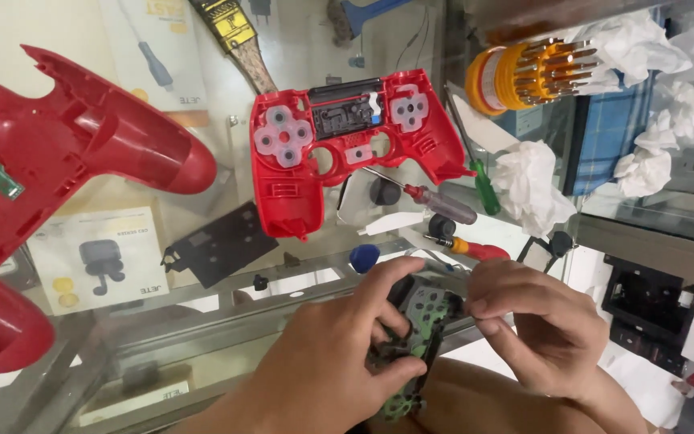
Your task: Inspecting and manipulating the internal circuit board and joystick components of a disassembled game controller on a repair bench.
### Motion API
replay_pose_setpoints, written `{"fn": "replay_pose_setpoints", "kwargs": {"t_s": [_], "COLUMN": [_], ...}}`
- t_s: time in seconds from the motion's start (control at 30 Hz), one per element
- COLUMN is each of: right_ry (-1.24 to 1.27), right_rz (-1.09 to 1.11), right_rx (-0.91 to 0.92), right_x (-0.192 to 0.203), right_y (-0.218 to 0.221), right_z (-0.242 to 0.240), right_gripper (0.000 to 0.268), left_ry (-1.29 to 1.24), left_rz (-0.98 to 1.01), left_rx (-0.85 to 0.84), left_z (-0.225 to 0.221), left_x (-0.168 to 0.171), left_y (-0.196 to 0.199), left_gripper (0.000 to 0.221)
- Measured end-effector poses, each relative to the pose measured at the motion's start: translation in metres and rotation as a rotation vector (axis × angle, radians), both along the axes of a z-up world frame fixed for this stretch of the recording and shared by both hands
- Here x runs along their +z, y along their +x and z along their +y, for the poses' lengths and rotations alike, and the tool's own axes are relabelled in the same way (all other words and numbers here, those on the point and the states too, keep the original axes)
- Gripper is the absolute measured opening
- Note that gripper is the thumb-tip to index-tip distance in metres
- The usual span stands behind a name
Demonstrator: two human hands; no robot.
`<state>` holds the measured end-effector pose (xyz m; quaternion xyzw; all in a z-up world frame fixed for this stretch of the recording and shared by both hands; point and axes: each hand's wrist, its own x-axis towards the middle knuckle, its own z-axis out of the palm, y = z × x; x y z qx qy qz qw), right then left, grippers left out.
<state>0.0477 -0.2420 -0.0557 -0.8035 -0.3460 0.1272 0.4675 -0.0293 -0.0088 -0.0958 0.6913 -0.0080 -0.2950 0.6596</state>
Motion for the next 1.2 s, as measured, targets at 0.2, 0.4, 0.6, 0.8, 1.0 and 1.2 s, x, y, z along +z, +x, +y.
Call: {"fn": "replay_pose_setpoints", "kwargs": {"t_s": [0.2,0.4,0.6,0.8,1.0,1.2], "right_ry": [-0.085,-0.208,-0.272,-0.239,-0.262,-0.342], "right_rz": [-0.016,0.012,0.021,0.01,-0.242,-0.439], "right_rx": [0.013,0.117,0.138,0.13,0.176,0.24], "right_x": [0.003,0.001,0.0,-0.006,-0.01,-0.009], "right_y": [0.0,0.005,0.004,-0.001,-0.004,-0.005], "right_z": [0.013,0.026,0.041,0.048,0.046,0.041], "right_gripper": [0.004,0.011,0.009,0.012,0.01,0.007], "left_ry": [0.021,-0.009,0.022,-0.032,0.006,0.021], "left_rz": [-0.044,-0.068,-0.212,-0.231,-0.236,-0.249], "left_rx": [-0.017,0.036,0.137,0.147,0.161,0.161], "left_z": [0.0,-0.005,-0.009,-0.008,-0.011,-0.009], "left_x": [-0.002,-0.009,-0.016,-0.019,-0.022,-0.02], "left_y": [-0.001,-0.007,-0.014,-0.017,-0.019,-0.017], "left_gripper": [0.086,0.08,0.076,0.079,0.079,0.07]}}
